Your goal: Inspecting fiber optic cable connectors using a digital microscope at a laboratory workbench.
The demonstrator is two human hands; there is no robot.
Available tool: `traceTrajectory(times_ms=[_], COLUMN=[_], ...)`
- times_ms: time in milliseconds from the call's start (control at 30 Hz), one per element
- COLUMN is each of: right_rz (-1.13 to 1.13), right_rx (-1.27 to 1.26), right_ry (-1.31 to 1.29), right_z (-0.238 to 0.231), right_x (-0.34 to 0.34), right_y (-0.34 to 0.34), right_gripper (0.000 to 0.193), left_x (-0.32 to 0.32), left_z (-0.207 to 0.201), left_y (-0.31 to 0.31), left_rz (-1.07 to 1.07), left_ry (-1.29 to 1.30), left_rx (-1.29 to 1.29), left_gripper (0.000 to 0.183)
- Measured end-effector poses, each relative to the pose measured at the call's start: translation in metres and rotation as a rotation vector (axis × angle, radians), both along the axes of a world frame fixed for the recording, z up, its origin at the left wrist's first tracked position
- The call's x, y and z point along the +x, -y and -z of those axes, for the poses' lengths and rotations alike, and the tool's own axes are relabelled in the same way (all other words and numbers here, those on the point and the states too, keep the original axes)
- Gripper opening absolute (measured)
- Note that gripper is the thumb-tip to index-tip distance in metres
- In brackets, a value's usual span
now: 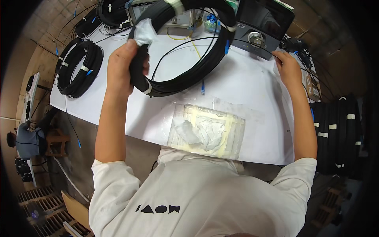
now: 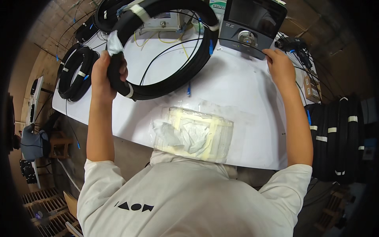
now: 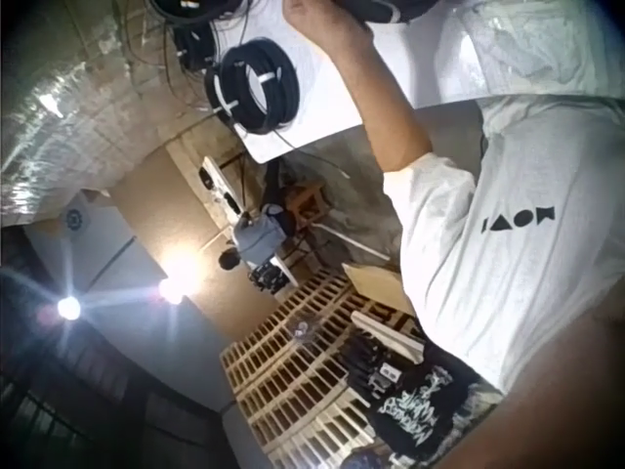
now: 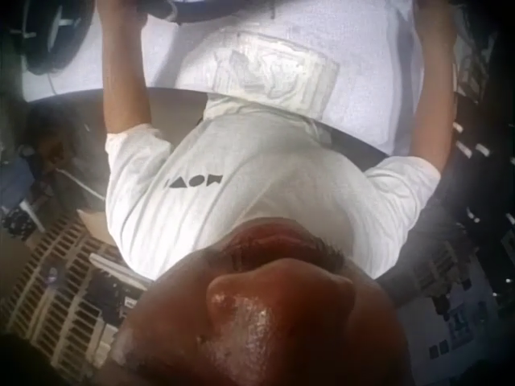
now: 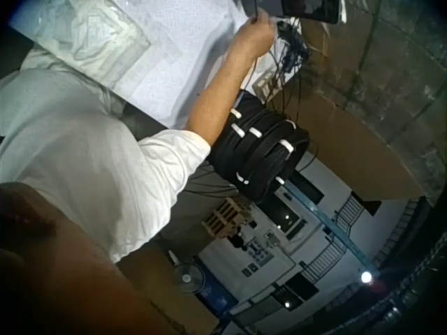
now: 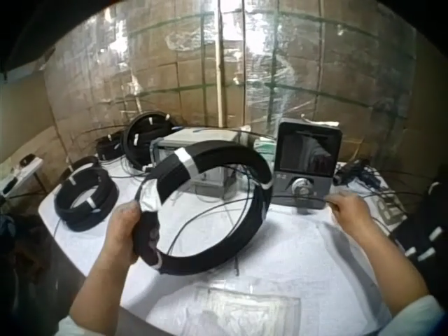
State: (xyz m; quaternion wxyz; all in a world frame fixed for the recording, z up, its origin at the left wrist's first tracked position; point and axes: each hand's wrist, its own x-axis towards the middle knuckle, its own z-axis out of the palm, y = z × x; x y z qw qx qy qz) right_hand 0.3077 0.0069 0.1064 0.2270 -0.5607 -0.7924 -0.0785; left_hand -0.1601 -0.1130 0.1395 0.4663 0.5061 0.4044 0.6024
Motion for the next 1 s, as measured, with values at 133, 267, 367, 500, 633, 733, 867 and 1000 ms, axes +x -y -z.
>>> traceTrajectory(times_ms=[133, 267, 367, 500, 633, 733, 867, 1000], right_rz=[-0.002, 0.064, 0.14, 0.228, 0.256, 0.048, 0.076, 0.2], right_rx=[0.016, -0.019, -0.079, -0.175, -0.227, -0.215, -0.018, 0.176], right_ry=[0.07, 0.22, 0.369, 0.607, 0.587, 0.514, 0.745, 0.923], right_z=[-0.016, -0.028, -0.04, -0.048, -0.078, -0.107, -0.155, -0.184], right_x=[0.011, 0.033, 0.038, 0.067, 0.09, 0.099, 0.134, 0.249], right_y=[0.012, 0.016, 0.025, 0.036, 0.053, 0.058, 0.066, 0.04], right_gripper=[0.021, 0.02, 0.019, 0.018, 0.012, 0.01, 0.02, 0.017], left_x=[-0.019, -0.023, -0.033, -0.047, -0.068, -0.09, -0.092, -0.088], left_z=[0.015, 0.014, 0.02, 0.034, 0.059, 0.076, 0.084, 0.088], left_y=[-0.009, -0.011, -0.015, -0.02, -0.026, -0.023, -0.022, -0.016], left_rz=[-0.003, -0.111, -0.147, -0.146, -0.16, -0.141, -0.203, -0.189], left_ry=[0.132, 0.094, 0.11, 0.276, 0.508, 0.675, 0.726, 0.754], left_rx=[-0.011, -0.047, -0.087, -0.134, -0.219, -0.248, -0.267, -0.266], left_gripper=[0.044, 0.032, 0.029, 0.026, 0.023, 0.022, 0.021, 0.02])
